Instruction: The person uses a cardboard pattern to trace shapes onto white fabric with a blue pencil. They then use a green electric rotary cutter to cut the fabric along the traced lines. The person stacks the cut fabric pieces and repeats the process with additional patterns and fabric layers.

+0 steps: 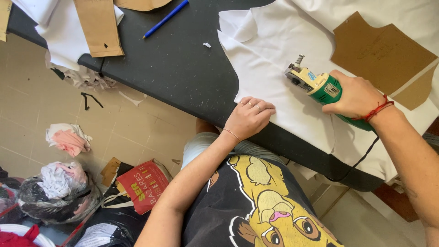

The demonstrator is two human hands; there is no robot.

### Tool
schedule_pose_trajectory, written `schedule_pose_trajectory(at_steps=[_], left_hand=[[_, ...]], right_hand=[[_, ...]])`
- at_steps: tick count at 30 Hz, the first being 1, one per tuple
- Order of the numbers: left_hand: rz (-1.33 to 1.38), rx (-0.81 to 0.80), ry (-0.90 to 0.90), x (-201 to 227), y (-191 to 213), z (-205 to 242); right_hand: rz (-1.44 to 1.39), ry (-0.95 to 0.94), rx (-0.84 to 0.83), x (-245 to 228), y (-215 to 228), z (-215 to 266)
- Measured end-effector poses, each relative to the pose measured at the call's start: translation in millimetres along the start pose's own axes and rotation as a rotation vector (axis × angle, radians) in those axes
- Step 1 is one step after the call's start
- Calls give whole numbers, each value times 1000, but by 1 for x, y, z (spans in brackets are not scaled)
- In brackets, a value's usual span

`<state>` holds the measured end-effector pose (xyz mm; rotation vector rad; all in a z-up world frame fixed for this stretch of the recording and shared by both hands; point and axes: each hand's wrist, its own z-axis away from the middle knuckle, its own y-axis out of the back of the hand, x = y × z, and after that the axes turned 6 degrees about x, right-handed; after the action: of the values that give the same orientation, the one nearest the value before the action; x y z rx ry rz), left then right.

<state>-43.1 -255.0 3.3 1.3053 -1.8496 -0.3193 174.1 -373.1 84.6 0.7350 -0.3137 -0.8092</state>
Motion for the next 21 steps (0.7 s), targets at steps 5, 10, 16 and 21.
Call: schedule_pose_trajectory(at_steps=[5,10,16,21], left_hand=[[-202,111,226,-50,24,-26],[-288,-14,33,-109,38,-24],[-219,-69,20,-114,39,-18],[-218,-50,19,-114,38,-19]], right_hand=[[70,18,-71,-9,16,-9],[211,70,-77,-9,36,-18],[392,111,-120,-5,39,-35],[508,197,-80,3,36,-54]])
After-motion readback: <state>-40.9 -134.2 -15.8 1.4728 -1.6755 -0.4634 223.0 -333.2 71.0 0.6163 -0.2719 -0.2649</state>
